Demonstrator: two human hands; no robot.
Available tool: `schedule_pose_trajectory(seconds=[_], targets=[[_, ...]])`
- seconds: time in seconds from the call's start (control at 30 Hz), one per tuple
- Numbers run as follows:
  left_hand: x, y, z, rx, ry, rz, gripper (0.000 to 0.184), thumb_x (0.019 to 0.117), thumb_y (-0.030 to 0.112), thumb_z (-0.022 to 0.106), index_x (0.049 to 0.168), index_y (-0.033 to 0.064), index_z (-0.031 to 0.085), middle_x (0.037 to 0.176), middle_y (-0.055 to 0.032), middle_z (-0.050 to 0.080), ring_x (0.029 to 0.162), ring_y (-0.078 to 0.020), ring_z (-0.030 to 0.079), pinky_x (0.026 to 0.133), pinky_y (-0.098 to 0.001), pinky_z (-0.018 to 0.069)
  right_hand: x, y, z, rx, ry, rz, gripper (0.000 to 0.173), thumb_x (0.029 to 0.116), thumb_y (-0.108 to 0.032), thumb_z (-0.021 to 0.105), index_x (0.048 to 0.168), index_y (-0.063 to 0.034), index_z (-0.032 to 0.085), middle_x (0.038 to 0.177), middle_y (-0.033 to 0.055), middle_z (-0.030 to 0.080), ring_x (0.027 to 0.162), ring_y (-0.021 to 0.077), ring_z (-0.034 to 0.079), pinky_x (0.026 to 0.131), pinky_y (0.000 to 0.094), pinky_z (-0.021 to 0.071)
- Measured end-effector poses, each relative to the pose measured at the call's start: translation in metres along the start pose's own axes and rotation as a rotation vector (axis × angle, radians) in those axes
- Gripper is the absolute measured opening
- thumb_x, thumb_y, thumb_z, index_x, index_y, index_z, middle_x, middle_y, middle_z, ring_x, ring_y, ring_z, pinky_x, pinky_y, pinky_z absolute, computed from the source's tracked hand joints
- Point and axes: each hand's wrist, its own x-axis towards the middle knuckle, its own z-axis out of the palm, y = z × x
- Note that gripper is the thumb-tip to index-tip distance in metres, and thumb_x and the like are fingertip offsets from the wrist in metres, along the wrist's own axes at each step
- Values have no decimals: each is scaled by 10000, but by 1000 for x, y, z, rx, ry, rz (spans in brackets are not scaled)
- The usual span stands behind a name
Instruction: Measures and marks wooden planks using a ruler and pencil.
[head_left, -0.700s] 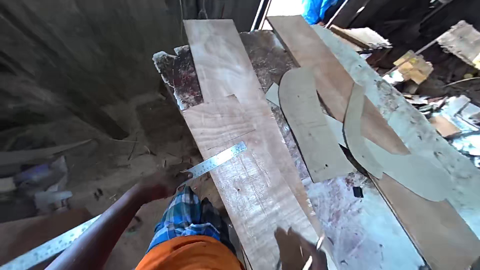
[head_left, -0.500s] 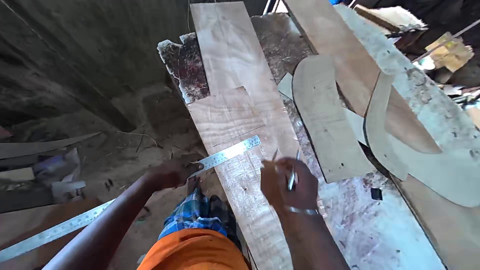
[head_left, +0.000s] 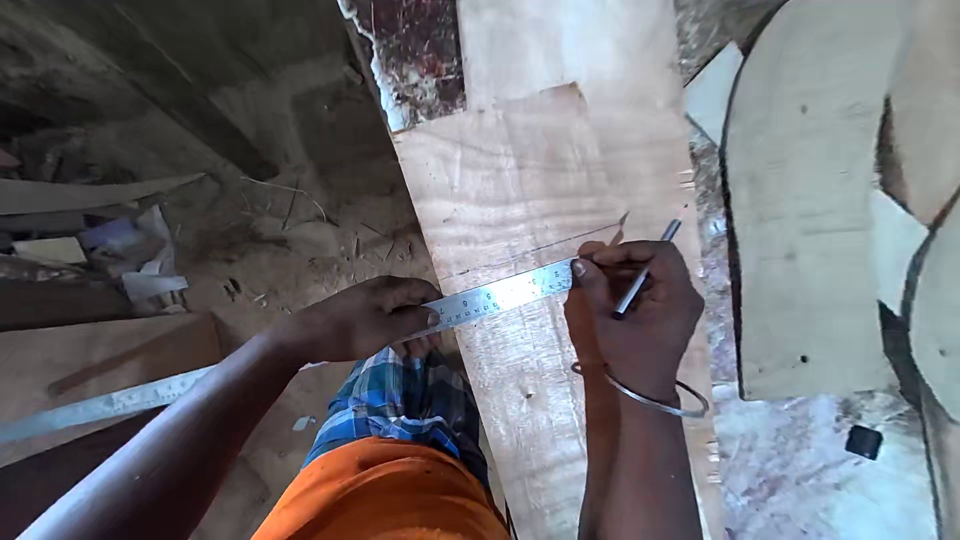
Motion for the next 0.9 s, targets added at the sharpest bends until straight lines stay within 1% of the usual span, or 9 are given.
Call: schedule_pose_trajectory(seconds=[0.07,0.13,0.17,0.3,0.37,0.63,0.73,0.8,0.9], targets=[[3,-8,-6,-39,-66,67,229,1092,159,451,1181,65,640,1029,-71,758,757,-192,746,636,-313,645,-1,-2,-1,21,-1,8,276,891,-227,804,1094,-107,660,990,21,717,859,145,680,724,348,578],[3,-11,-7,-76,-86,84,225,1091,141,448,1162,42,638,963,-99,747,626,-184,693,513,-279,589,-3,-3,-1,33,22,-7,280,884,-206,812,1085,-91,655,998,33,723,868,141,689,746,338,585],[3,-10,-6,-74,-77,69,230,1092,147,445,1146,44,644,940,-93,744,599,-174,674,490,-267,567,-3,-4,-1,35,27,-13,281,885,-195,810,1086,-82,649,999,36,714,862,132,688,741,321,591],[0,0,4,-66,-38,-10,244,1095,182,454,1075,62,665,876,-57,742,571,-134,644,480,-226,529,-5,-3,-7,84,15,-27,293,870,-145,811,1078,-45,630,966,39,671,776,96,656,665,262,579],[-1,1,9,-53,-28,-29,250,1095,194,454,1057,76,671,850,-41,734,553,-112,625,480,-210,513,-5,-3,-12,92,-15,-31,288,861,-141,818,1064,-44,638,964,30,672,773,82,649,674,251,572],[-6,3,20,-20,3,-42,219,1097,218,451,1093,120,647,830,-12,712,550,-98,612,468,-206,504,1,5,-20,173,-114,-80,245,872,-103,788,1049,-59,624,943,-25,669,746,28,635,652,190,557],[-10,3,27,7,45,-67,219,1093,252,466,1082,149,659,799,11,707,537,-90,605,462,-206,502,-1,2,-25,83,-124,-72,225,880,-142,791,1024,-51,643,930,-1,666,757,42,630,661,206,546],[-13,4,31,10,38,-76,218,1094,254,465,1063,144,651,786,11,704,527,-83,599,460,-207,500,-7,-5,-33,-34,-146,-51,220,901,-187,778,1031,-44,672,941,36,683,778,80,631,674,252,527],[-12,1,33,-20,5,-68,211,1092,234,470,1058,132,652,780,3,700,521,-84,589,454,-205,489,-20,-4,-47,-57,-167,-51,247,909,-197,764,1101,-51,710,1057,72,743,891,113,697,748,292,576]])
